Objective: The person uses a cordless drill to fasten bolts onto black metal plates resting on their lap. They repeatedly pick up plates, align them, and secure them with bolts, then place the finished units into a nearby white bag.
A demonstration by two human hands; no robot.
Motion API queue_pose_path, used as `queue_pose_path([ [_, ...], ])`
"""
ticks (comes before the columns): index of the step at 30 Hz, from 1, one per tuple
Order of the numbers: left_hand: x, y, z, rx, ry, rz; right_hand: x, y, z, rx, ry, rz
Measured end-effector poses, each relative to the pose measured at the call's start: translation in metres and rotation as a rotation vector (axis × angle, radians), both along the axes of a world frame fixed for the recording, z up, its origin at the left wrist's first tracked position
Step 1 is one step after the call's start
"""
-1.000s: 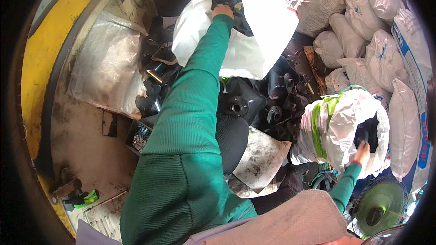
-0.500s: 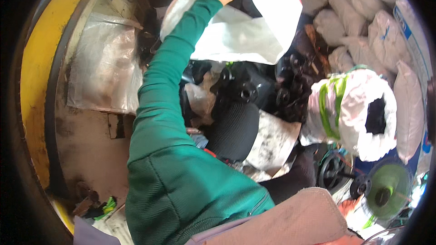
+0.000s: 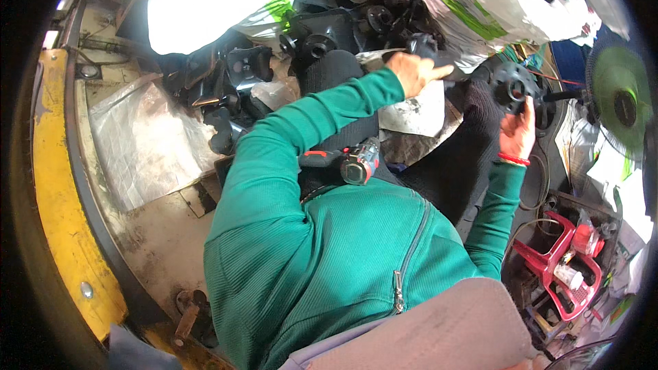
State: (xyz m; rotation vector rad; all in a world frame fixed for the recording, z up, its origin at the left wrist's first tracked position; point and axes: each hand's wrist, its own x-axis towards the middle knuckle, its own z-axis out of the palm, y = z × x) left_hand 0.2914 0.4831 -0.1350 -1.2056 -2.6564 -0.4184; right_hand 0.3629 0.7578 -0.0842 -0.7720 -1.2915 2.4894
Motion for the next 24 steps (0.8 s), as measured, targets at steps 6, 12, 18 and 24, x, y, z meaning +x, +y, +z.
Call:
queue_pose_path([
  [6, 0.063, 0.012, -0.136, -0.442, -0.298, -0.164, -0.006, -0.034, -0.076, -0.040, -0.112, 0.311],
  [12, 0.058, -0.018, -0.093, -0.346, -0.717, 0.164, -0.022, -0.087, -0.123, 0.130, -0.313, 0.476],
  [18, 0.019, -0.027, -0.067, 0.502, -1.212, 0.695, -0.035, -0.081, -0.201, 0.616, -0.312, 0.516],
  [24, 0.022, -0.021, -0.093, 0.537, -1.286, 0.594, -0.030, -0.090, -0.181, 1.036, -0.329, 0.538],
])
